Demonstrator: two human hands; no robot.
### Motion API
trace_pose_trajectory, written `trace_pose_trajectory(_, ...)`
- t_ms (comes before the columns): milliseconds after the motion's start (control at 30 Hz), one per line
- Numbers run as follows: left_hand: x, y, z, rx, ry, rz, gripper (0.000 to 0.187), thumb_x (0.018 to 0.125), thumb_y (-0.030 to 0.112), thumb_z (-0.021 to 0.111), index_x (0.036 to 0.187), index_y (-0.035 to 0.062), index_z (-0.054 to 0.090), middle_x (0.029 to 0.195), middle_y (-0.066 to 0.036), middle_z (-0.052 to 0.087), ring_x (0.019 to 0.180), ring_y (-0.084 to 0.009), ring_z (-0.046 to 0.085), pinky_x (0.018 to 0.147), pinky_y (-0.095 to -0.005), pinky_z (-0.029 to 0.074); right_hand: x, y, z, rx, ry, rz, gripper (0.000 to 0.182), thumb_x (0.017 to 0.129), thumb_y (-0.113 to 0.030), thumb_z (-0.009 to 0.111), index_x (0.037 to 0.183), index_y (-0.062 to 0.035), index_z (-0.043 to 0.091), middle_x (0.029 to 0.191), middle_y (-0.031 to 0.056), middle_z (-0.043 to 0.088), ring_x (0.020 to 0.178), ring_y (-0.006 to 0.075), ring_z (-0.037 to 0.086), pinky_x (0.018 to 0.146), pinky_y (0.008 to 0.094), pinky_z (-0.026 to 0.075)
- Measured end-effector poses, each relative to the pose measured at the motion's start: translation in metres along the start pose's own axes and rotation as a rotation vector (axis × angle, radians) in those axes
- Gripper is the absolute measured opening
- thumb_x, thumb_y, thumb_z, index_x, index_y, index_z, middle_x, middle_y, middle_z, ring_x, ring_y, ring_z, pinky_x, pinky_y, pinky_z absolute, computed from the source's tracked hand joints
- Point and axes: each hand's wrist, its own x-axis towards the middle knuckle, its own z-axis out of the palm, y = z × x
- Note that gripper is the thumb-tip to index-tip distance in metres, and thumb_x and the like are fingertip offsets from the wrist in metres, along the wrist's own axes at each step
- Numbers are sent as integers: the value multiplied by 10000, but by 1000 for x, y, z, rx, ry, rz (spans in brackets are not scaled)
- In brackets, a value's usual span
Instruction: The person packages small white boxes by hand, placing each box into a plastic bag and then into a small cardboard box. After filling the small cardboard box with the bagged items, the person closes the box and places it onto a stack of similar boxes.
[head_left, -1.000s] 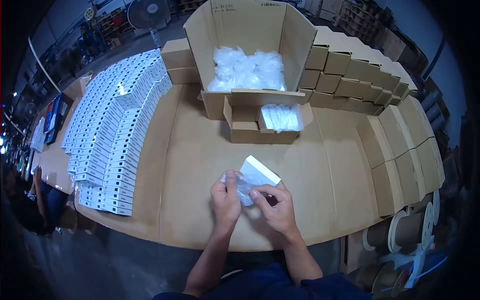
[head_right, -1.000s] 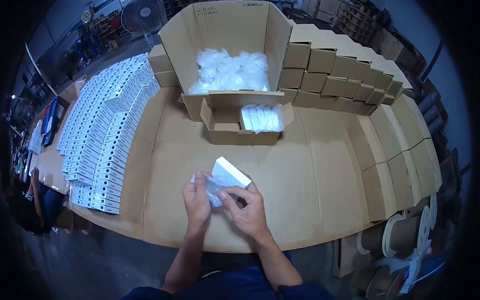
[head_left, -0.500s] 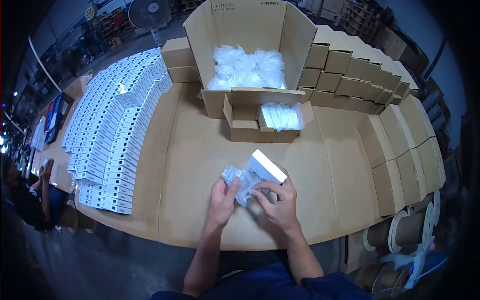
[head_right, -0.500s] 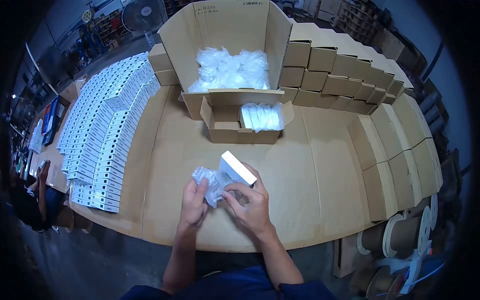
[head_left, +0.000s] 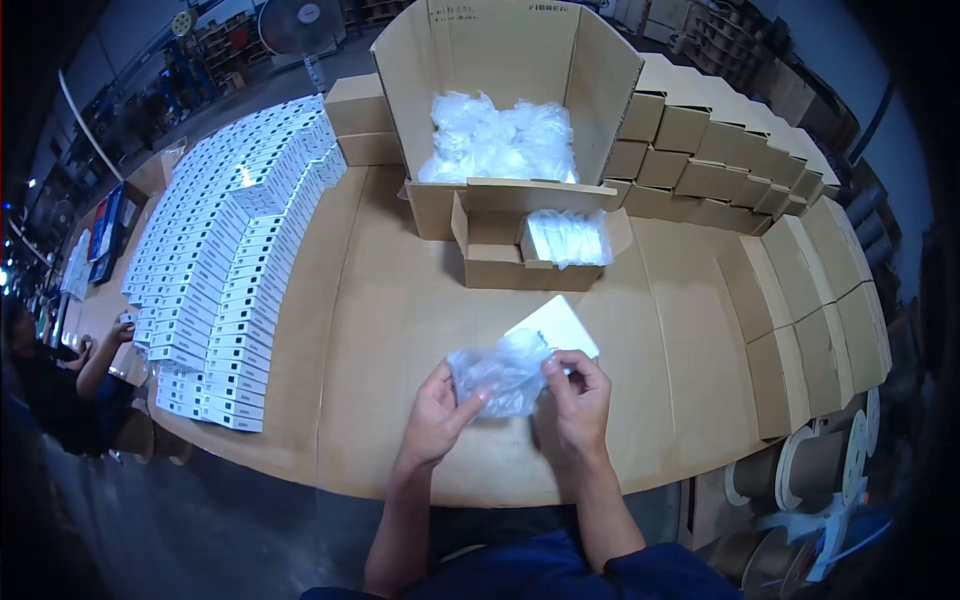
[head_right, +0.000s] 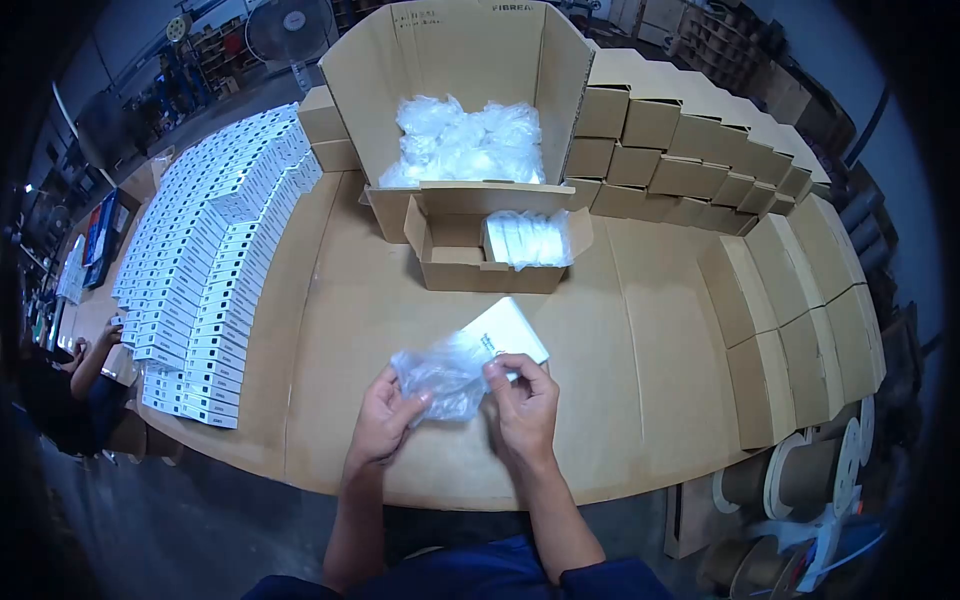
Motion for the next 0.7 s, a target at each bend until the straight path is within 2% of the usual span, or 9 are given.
trace_pose_trajectory(33, 0, 3, 3, 43, -15, -5, 389, 967, 10, 690, 1316, -14, 518, 1158, -82, 651, 1048, -116, 635, 929, -288, 529, 1, -3, -2, -172, -43, -31, 220, 949, -118, 771, 1091, 31, 693, 1027, 40, 588, 924, 83, 547, 690, 225, 461)
trace_pose_trajectory(133, 6, 4, 9, 86, 48, -37, 437, 951, -1, 705, 1325, 10, 479, 1171, -79, 624, 1056, -112, 623, 922, -279, 524, -5, -12, 17, 64, -11, -20, 233, 915, -157, 813, 1052, 9, 723, 1020, 31, 559, 821, 74, 506, 639, 223, 423)
trace_pose_trajectory(167, 8, 2, 10, 95, 49, 3, 425, 948, -6, 704, 1313, 14, 485, 1162, -73, 621, 1056, -107, 619, 917, -278, 524, -6, -7, 6, -228, -46, 12, 253, 880, -181, 844, 1004, 13, 741, 988, 34, 548, 762, 67, 513, 618, 228, 427)
trace_pose_trajectory(267, 12, -2, 11, 93, 60, 91, 393, 940, -38, 689, 1278, 27, 498, 1130, -60, 612, 1037, -103, 613, 895, -280, 528, -11, -17, 3, -335, -192, 131, 245, 872, -196, 844, 986, 1, 753, 987, 60, 555, 719, 63, 524, 610, 243, 435)
trace_pose_trajectory(333, 15, -1, 10, 58, 77, 100, 382, 932, -79, 664, 1257, 36, 499, 1102, -57, 606, 999, -114, 619, 873, -288, 534, -13, -2, -1, -408, -210, 88, 214, 880, -177, 811, 961, 8, 743, 998, 124, 588, 764, 139, 579, 656, 302, 477)
trace_pose_trajectory(433, 24, 9, -8, -388, 14, 51, 416, 901, -148, 622, 1244, 56, 502, 1127, -80, 578, 1009, -155, 616, 892, -301, 522, -13, -16, 1, -498, -276, 63, 211, 872, -147, 790, 938, 41, 719, 1050, 178, 619, 825, 249, 609, 734, 354, 504)
trace_pose_trajectory(533, 34, 29, -18, -443, 75, 233, 506, 834, -183, 565, 1258, 83, 496, 1203, -110, 525, 1132, -230, 560, 973, -334, 488, -10, -16, -5, -560, -289, 61, 209, 875, -145, 788, 923, 43, 711, 1087, 186, 621, 826, 250, 617, 730, 350, 504)
trace_pose_trajectory(667, 42, 52, -33, -120, 111, 557, 512, 826, -100, 659, 1284, 70, 509, 1219, -109, 514, 1137, -241, 550, 986, -361, 468, -10, -24, -2, -550, -181, -32, 197, 858, -112, 796, 939, 50, 718, 1183, 216, 624, 862, 262, 630, 746, 363, 512)
trace_pose_trajectory(700, 39, 50, -34, 128, 147, 607, 500, 798, 28, 776, 1253, 48, 571, 1196, -124, 579, 1108, -254, 583, 998, -384, 468, -10, -32, 0, -609, -173, -25, 187, 843, -81, 797, 949, 57, 725, 1257, 251, 611, 983, 310, 665, 825, 380, 532)
